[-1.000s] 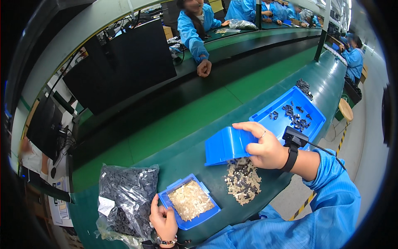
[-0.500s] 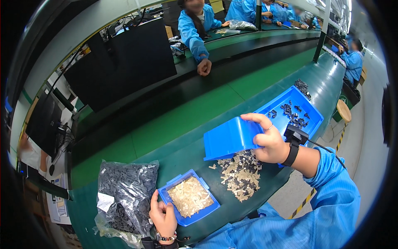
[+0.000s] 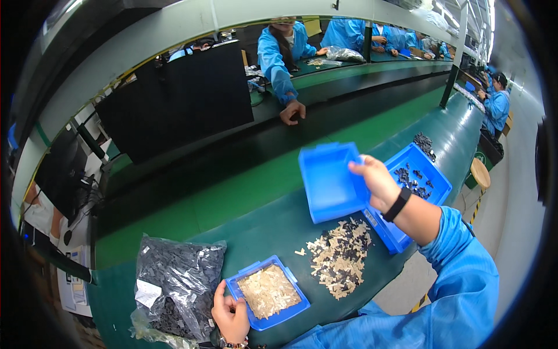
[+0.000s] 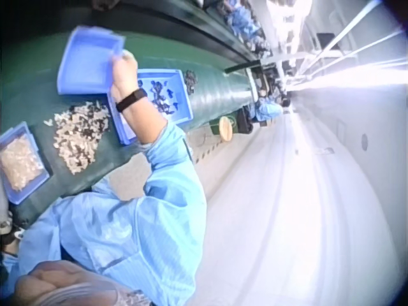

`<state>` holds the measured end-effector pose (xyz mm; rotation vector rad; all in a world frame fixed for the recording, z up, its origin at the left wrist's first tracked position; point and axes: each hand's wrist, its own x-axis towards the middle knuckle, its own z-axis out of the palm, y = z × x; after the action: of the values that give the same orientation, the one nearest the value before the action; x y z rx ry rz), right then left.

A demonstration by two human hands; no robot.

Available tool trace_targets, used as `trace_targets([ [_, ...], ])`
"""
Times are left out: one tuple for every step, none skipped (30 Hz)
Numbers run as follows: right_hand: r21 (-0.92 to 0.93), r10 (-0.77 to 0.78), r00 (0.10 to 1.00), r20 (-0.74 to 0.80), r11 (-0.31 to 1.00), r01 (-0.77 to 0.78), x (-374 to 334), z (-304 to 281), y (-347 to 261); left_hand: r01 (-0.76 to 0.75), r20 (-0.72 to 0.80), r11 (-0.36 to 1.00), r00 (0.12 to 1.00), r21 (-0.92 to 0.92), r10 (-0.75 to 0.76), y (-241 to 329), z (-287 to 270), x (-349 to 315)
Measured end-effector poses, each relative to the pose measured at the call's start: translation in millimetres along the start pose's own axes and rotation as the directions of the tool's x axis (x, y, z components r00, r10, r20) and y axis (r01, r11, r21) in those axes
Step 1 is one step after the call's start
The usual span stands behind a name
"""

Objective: Sorting small mechanical components from trays and bags, and performing assembly or inspection.

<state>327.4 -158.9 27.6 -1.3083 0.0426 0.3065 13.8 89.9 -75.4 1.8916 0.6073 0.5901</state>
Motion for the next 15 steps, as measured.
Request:
trace_targets([
  [0.133, -0.085, 0.996, -0.002, 0.987, 0.084, 29, -8, 7, -0.006, 0.007, 1.000, 1.000, -0.029, 0.006, -2, 2, 1],
  [0.163, -0.131, 0.991, 0.013, 0.978, 0.127, 38, 0, -1, -0.006, 0.019, 0.999, 1.000, -0.053, 0.007, -3, 2, 0],
  [0.081, -0.054, 0.992, -0.111, 0.995, 0.063, 45, 13, -14, -0.015, 0.028, 0.998, 0.999, -0.054, 0.017, -3, 2, 0],
  [0.012, 0.014, 0.972, -0.235, 1.000, -0.012, 47, 27, -23, 0.003, 0.023, 0.996, 1.000, -0.091, -0.001, -2, 4, 1],
  [-0.067, 0.020, 0.996, -0.086, 0.997, -0.026, 56, 20, -10, 0.014, 0.032, 0.996, 0.999, -0.083, -0.011, 0, 4, 1],
  [-0.273, 0.084, 0.996, 0.026, 0.959, -0.073, 67, 11, 2, 0.025, 0.042, 0.997, 0.999, -0.075, -0.021, 1, 3, 1],
  [-0.395, 0.058, 0.975, 0.213, 0.918, 0.032, 62, 10, 13, -0.006, 0.041, 0.999, 0.999, -0.053, 0.009, 0, 3, 1],
  [-0.489, 0.054, 0.918, 0.392, 0.858, 0.158, 53, 10, 25, -0.003, 0.031, 0.999, 1.000, -0.045, 0.004, -1, 3, 1],
  [-0.515, 0.132, 0.864, 0.486, 0.842, 0.161, 40, 10, 32, -0.024, 0.035, 0.999, 0.999, -0.042, 0.026, 0, 4, 2],
  [-0.541, 0.210, 0.796, 0.567, 0.824, 0.168, 28, 12, 36, -0.046, 0.041, 0.998, 0.998, -0.039, 0.048, 0, 5, 3],
  [-0.586, 0.298, 0.738, 0.606, 0.795, 0.160, 17, 13, 39, -0.053, 0.044, 0.998, 0.998, -0.041, 0.054, 0, 6, 3],
  [-0.631, 0.383, 0.674, 0.632, 0.759, 0.160, 7, 15, 40, -0.053, 0.047, 0.998, 0.997, -0.041, 0.054, 0, 5, 3],
  [-0.638, 0.412, 0.655, 0.633, 0.757, 0.141, -2, 16, 44, -0.043, 0.054, 0.998, 0.998, -0.051, 0.045, 0, 4, 3],
  [-0.652, 0.414, 0.643, 0.644, 0.737, 0.178, -10, 17, 46, -0.032, 0.058, 0.998, 0.998, -0.058, 0.036, -1, 3, 3],
  [-0.672, 0.436, 0.628, 0.645, 0.715, 0.193, -12, 17, 46, -0.033, 0.058, 0.998, 0.998, -0.057, 0.037, -1, 4, 3],
])
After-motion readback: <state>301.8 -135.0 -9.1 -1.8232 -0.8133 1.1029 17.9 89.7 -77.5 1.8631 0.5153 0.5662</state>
